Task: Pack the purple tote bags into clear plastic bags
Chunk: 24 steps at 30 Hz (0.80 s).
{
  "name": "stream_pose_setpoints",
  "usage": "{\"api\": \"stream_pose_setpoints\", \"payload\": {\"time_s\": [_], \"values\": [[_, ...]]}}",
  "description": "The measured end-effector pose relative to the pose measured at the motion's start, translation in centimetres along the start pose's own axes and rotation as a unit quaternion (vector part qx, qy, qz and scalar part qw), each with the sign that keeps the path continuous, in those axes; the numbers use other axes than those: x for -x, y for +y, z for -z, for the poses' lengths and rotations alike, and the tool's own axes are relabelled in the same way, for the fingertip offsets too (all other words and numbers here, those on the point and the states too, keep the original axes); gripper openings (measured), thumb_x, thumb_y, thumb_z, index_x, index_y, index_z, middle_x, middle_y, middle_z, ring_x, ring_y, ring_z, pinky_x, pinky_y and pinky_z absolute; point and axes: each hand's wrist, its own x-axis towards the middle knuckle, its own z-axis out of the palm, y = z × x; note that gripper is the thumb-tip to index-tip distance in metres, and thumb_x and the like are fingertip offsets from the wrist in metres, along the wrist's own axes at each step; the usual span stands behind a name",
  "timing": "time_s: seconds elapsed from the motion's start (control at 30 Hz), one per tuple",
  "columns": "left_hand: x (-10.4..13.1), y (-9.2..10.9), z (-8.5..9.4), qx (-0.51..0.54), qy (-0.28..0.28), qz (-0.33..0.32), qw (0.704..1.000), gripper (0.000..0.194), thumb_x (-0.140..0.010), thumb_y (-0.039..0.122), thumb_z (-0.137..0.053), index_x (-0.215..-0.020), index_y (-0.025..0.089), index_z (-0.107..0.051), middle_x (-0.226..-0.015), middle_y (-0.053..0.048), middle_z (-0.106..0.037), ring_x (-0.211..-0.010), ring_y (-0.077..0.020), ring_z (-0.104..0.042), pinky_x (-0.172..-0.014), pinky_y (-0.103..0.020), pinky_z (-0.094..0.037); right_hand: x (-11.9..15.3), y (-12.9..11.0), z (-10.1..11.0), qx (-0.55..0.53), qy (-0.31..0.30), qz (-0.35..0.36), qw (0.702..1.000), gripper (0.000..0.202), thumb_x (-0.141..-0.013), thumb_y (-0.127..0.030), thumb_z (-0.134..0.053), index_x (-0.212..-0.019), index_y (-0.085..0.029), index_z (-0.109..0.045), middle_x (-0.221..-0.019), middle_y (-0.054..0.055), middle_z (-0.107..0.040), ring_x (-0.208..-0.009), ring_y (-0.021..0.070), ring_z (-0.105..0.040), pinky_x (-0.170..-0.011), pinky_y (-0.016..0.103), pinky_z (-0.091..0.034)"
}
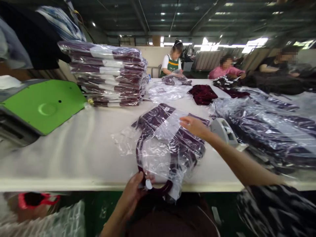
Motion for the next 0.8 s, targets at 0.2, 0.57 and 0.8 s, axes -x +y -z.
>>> {"api": "stream_pose_setpoints", "payload": {"time_s": [0.2, 0.57, 0.8], "values": [[-0.9, -2.6, -5.0, -0.169, -0.142, 0.049, 0.974, 0.068, -0.07, 0.074, -0.072, -0.1, 0.013, -0.066, -0.09, -0.012, -0.074, -0.079, -0.0235, -0.07, -0.058, -0.029, -0.057, 11.8, -2.3, -6.2, 0.026, -0.159, 0.147, 0.976, 0.066, -0.071, -0.043, -0.086, -0.132, -0.023, -0.068, -0.141, 0.012, -0.064, -0.137, 0.0373, -0.051, -0.12, 0.059, -0.029], [1.2, -1.0, -7.4, -0.678, -0.206, -0.21, 0.673, 0.024, -0.089, 0.035, -0.061, -0.072, 0.018, -0.066, -0.073, -0.007, -0.07, -0.075, -0.022, -0.069, -0.077, -0.03, -0.051, 14.1, 3.9, 1.3, -0.361, 0.233, -0.143, 0.892, 0.04, -0.08, -0.057, -0.069, -0.095, -0.021, -0.076, -0.106, 0.007, -0.078, -0.101, 0.0241, -0.072, -0.097, 0.042, -0.055], [-2.6, -0.6, -12.8, -0.687, -0.125, -0.571, 0.432, 0.061, -0.089, 0.015, -0.064, -0.147, 0.025, -0.049, -0.157, -0.015, -0.047, -0.146, -0.0325, -0.042, -0.121, -0.055, -0.028, 27.7, 3.6, -0.4, -0.301, 0.053, -0.334, 0.891, 0.032, -0.071, -0.051, -0.073, -0.068, -0.02, -0.069, -0.064, 0.003, -0.07, -0.061, 0.0191, -0.066, -0.058, 0.03, -0.054]]}}
